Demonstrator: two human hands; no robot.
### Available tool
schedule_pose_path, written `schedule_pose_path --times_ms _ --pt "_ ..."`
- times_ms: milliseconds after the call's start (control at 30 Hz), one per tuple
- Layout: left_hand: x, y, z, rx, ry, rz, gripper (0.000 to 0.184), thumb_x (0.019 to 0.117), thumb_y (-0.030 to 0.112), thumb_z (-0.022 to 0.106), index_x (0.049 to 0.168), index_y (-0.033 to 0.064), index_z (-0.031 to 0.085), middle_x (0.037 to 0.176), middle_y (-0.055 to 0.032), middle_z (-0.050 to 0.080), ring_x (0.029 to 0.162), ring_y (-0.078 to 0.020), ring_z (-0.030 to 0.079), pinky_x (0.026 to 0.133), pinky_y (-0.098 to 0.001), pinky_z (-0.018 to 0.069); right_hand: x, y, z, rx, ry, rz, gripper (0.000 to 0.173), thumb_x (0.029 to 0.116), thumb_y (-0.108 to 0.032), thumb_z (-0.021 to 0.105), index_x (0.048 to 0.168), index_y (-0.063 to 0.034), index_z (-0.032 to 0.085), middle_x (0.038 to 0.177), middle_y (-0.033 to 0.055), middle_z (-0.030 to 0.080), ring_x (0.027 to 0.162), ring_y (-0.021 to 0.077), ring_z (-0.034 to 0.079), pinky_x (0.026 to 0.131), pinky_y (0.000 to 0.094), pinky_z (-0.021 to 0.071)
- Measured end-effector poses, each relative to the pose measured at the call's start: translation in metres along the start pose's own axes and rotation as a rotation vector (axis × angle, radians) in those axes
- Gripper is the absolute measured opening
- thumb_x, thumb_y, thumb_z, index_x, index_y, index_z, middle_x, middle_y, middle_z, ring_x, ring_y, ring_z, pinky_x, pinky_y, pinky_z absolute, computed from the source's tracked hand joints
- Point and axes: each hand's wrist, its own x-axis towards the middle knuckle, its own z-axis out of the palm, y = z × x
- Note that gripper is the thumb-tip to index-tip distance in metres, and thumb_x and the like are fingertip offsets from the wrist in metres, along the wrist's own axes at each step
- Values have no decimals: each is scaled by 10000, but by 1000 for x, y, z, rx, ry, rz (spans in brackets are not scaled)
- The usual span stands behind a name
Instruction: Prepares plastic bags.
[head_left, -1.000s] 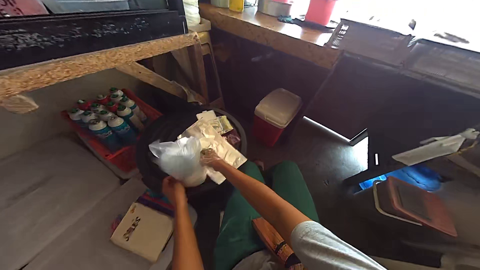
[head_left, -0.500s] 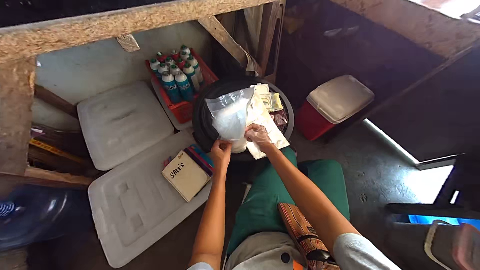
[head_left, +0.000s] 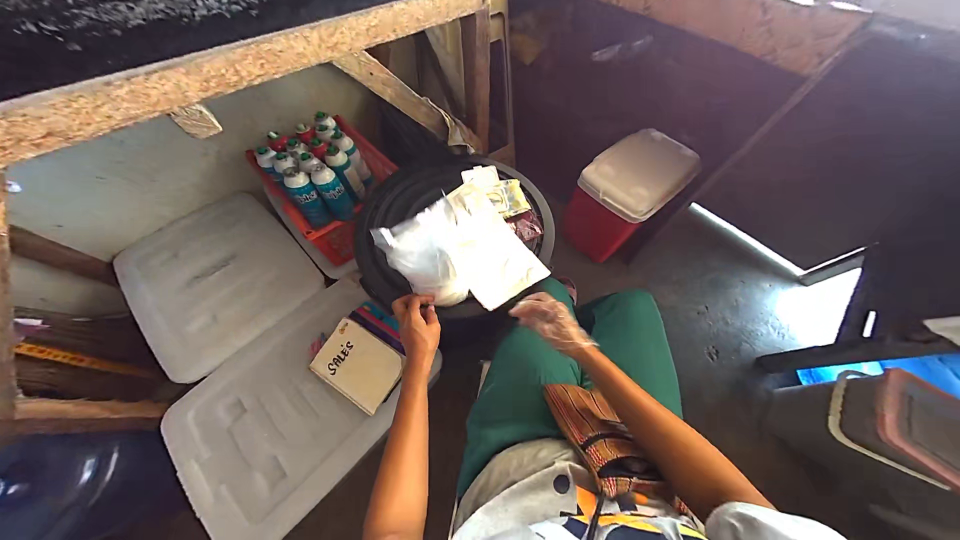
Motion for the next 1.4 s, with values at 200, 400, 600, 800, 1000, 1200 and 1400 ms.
schedule_pose_path --times_ms 200,400,600,800,1000,1200,1400 --pt "-18 60 35 -121 207 405 242 996 81 563 1111 -119 635 1172 -294 599 993 -319 643 843 -392 561 -58 72 -64 198 409 319 263 1036 -73 493 1217 41 645 1150 182 671 892 201 663 843 407 563" --pt "39 102 124 163 -351 368 765 1017 424 583 1540 -77 336 1608 -303 296 1506 -436 281 1214 -611 210 -42 104 -16 163 360 350 285 1016 -58 554 1267 56 628 1199 234 668 997 286 683 906 448 554" --pt "52 98 157 568 -428 288 683 1099 439 304 1608 -9 224 1685 -263 87 1569 -425 36 1181 -724 10 -44 124 -15 153 374 363 272 1027 -86 543 1235 48 657 1160 248 677 1019 337 673 939 489 520" --pt "53 91 147 366 -386 258 549 1121 271 192 1577 -3 330 1678 -227 188 1571 -385 114 1222 -648 18 -45 121 -14 241 346 375 255 1034 -86 539 1228 40 648 1104 229 675 886 291 675 852 461 546" --pt "61 88 130 15 -441 203 587 1126 301 161 1572 -62 281 1659 -262 211 1563 -407 122 1232 -632 -23 -46 113 -20 282 309 405 275 1051 -103 532 1256 50 633 1120 243 669 912 294 672 888 442 540" --pt "63 84 128 98 -454 243 537 1124 264 247 1514 -67 409 1637 -281 258 1551 -428 157 1224 -650 17 -47 110 -20 291 295 422 272 1058 -109 530 1259 43 633 1137 246 663 944 307 671 910 445 533" --pt "62 76 139 370 -461 350 535 1094 324 411 1543 33 426 1659 -266 210 1554 -443 130 1203 -695 51 -45 126 -15 320 319 374 259 1047 -100 540 1233 51 641 1121 247 663 902 307 673 863 467 549"
